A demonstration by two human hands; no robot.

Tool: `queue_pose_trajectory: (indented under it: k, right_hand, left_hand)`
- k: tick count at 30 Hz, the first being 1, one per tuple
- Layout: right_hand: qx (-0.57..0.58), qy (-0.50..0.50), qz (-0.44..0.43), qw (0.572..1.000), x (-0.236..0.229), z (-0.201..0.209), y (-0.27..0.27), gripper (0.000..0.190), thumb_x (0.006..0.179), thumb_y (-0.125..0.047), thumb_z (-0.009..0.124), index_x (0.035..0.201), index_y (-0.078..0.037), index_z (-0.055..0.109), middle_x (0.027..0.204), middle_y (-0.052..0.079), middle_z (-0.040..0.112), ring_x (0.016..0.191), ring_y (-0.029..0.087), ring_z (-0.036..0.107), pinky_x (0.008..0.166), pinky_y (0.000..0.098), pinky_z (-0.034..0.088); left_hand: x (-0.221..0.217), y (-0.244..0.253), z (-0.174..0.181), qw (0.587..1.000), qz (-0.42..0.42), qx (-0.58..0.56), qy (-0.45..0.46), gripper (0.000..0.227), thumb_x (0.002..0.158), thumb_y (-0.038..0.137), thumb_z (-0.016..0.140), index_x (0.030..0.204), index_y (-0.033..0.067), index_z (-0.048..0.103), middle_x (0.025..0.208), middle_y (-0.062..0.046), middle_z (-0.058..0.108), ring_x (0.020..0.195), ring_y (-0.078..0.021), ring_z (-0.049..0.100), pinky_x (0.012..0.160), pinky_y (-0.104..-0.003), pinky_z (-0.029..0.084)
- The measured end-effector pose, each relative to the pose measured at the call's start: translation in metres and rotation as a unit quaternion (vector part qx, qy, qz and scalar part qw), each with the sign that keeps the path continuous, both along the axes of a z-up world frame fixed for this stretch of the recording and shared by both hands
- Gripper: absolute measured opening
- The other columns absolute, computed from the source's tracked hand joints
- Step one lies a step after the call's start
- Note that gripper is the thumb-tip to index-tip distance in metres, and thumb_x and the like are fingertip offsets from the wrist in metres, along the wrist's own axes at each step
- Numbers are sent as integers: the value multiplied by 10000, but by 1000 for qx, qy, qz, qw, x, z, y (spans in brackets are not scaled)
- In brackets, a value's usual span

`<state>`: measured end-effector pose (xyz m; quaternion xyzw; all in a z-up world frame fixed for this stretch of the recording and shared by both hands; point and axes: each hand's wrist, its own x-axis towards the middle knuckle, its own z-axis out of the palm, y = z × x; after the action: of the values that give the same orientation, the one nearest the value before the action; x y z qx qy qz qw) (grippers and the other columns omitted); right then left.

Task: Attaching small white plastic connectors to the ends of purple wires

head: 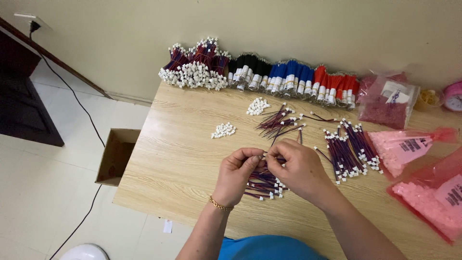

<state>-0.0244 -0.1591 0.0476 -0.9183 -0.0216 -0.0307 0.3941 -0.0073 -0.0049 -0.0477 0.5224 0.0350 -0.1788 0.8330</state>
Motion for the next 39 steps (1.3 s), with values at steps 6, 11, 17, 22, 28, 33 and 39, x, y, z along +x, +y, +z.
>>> queue_pose_trajectory:
  k: [6,11,17,22,28,33,39]
  right_hand:
    - [16,27,5,999,4,-3,-2,94,802,-194,687,747,-121,661,637,83,608,666,259,649,636,333,511]
    - [56,36,13,998,2,-5,-3,82,820,-145,665,778,-74,666,653,135,619,670,294,649,645,373,510]
    - [109,31,27,993,4,19,0,78,856,-124,649,883,-69,698,722,139,671,721,290,667,691,394,523]
    - [111,31,60,991,6,17,-3,107,873,-109,629,824,-69,716,714,92,646,710,240,627,679,363,501]
    - [71,-13,56,996,5,-3,-6,82,857,-171,688,815,-100,693,735,62,646,714,219,636,659,342,507]
    - [35,-88,45,994,9,-10,-6,75,811,-89,688,756,-113,641,755,71,647,688,265,645,608,349,513]
    - [-11,-111,28,993,9,-16,-4,122,790,-159,715,705,-159,627,731,17,640,678,230,642,593,319,512]
  left_hand:
    - [2,-6,-6,1000,-10,22,-3,151,924,-12,580,1034,-58,674,869,-115,664,772,-165,693,707,-303,623]
    - [3,-9,-11,1000,-3,10,3,147,927,-11,575,1025,-53,675,864,-119,677,760,-151,688,705,-291,620]
    - [10,-6,-5,994,19,-94,55,154,930,-16,566,1051,-63,649,860,-131,667,740,-176,694,673,-289,627]
    - [11,-4,-11,987,12,-132,96,171,933,-6,561,1077,-58,637,867,-144,683,746,-181,707,654,-272,626]
    - [8,-3,-2,984,21,-145,103,176,917,-8,593,1079,-61,638,849,-122,665,733,-178,698,655,-288,634]
    - [8,-3,-4,985,14,-144,94,171,910,2,607,1069,-52,639,859,-134,669,741,-181,697,679,-296,631]
    - [7,-1,-8,986,13,-139,92,165,920,7,600,1067,-57,639,851,-146,675,741,-189,700,678,-308,631]
